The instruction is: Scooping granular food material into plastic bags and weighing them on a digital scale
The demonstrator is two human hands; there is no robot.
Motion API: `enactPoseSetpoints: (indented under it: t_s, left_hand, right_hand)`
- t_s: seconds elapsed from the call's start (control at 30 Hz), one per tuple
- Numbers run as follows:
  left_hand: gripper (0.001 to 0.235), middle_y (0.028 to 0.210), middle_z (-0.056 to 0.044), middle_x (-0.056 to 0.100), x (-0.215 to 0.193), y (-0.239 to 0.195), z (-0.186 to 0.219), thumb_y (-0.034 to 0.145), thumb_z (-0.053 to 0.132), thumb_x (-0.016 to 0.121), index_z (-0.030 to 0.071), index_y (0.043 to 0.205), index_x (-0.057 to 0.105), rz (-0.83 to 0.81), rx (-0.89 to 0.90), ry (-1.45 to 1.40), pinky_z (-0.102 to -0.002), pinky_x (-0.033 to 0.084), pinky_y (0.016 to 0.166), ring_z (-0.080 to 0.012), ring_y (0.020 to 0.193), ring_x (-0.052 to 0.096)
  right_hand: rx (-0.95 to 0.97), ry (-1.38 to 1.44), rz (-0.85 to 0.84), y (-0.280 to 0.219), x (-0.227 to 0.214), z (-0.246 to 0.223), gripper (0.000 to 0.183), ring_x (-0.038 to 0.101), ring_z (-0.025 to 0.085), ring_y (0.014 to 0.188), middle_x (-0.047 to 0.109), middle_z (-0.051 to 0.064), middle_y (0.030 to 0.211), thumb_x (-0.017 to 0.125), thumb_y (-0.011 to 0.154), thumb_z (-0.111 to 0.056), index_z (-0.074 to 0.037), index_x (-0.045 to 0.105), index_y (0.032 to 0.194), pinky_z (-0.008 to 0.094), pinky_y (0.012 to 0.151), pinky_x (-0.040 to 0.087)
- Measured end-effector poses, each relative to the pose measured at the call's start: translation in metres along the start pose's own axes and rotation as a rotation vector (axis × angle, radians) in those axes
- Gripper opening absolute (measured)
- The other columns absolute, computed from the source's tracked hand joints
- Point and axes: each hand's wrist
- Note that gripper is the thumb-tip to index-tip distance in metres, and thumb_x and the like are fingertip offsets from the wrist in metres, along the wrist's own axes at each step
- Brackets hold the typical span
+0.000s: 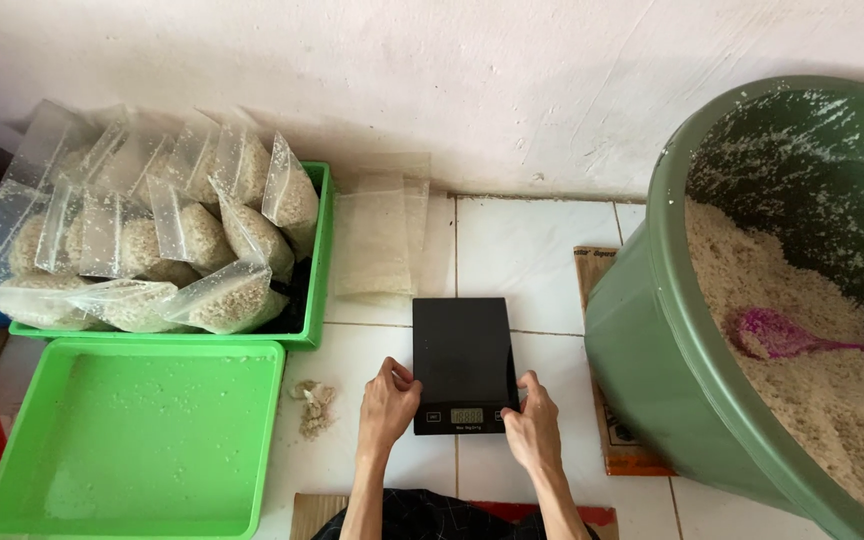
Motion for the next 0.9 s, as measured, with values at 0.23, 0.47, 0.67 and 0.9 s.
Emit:
enactPoseSetpoints:
  t_s: [0.23,0.47,0.67,0.9]
  left_hand:
    - [0.006,0.064,-0.005,0.069,-0.001,-0.007,0.008,0.08,0.01,0.059,0.009,0.086,0.059,0.075,0.053,0.066,-0.036,0.052,0.06,-0.0237,0.055,0.064]
    - [0.015,0.071,-0.006,0.071,0.006,0.002,0.004,0.084,0.006,0.062,0.008,0.098,0.058,0.15,0.161,-0.027,-0.037,0.052,0.061,-0.0211,0.058,0.066]
    - [0.016,0.077,-0.006,0.073,0.002,-0.003,0.011,0.085,0.009,0.06,0.009,0.101,0.061,0.167,0.13,-0.041,-0.036,0.052,0.061,-0.0212,0.062,0.067]
    - [0.015,0.083,-0.008,0.074,-0.004,-0.005,0.013,0.09,0.015,0.057,0.007,0.102,0.063,0.171,0.115,-0.055,-0.036,0.053,0.061,-0.0211,0.065,0.068]
  right_hand:
    - [-0.019,0.027,-0.008,-0.003,0.002,-0.004,0.026,0.054,0.023,0.057,0.056,0.009,0.066,0.06,0.077,-0.002,-0.007,0.054,0.102,0.041,0.058,0.045]
    - [-0.073,0.011,0.0,0.008,0.01,-0.002,0.036,0.059,0.025,0.073,0.061,0.015,0.09,0.059,0.079,0.001,-0.001,0.053,0.114,0.04,0.069,0.051]
    - [-0.068,0.015,0.002,0.005,0.007,-0.006,0.041,0.057,0.024,0.069,0.06,0.014,0.088,0.059,0.08,-0.003,-0.003,0.053,0.12,0.04,0.064,0.049]
    - [0.034,0.143,-0.08,0.001,-0.003,-0.01,0.044,0.052,0.017,0.045,0.053,0.007,0.066,0.064,0.082,0.0,-0.007,0.058,0.125,0.033,0.044,0.043]
Point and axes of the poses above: each hand's wrist, its own y-axis towards the middle knuckle, its own x-axis out of the palm, z = x × y
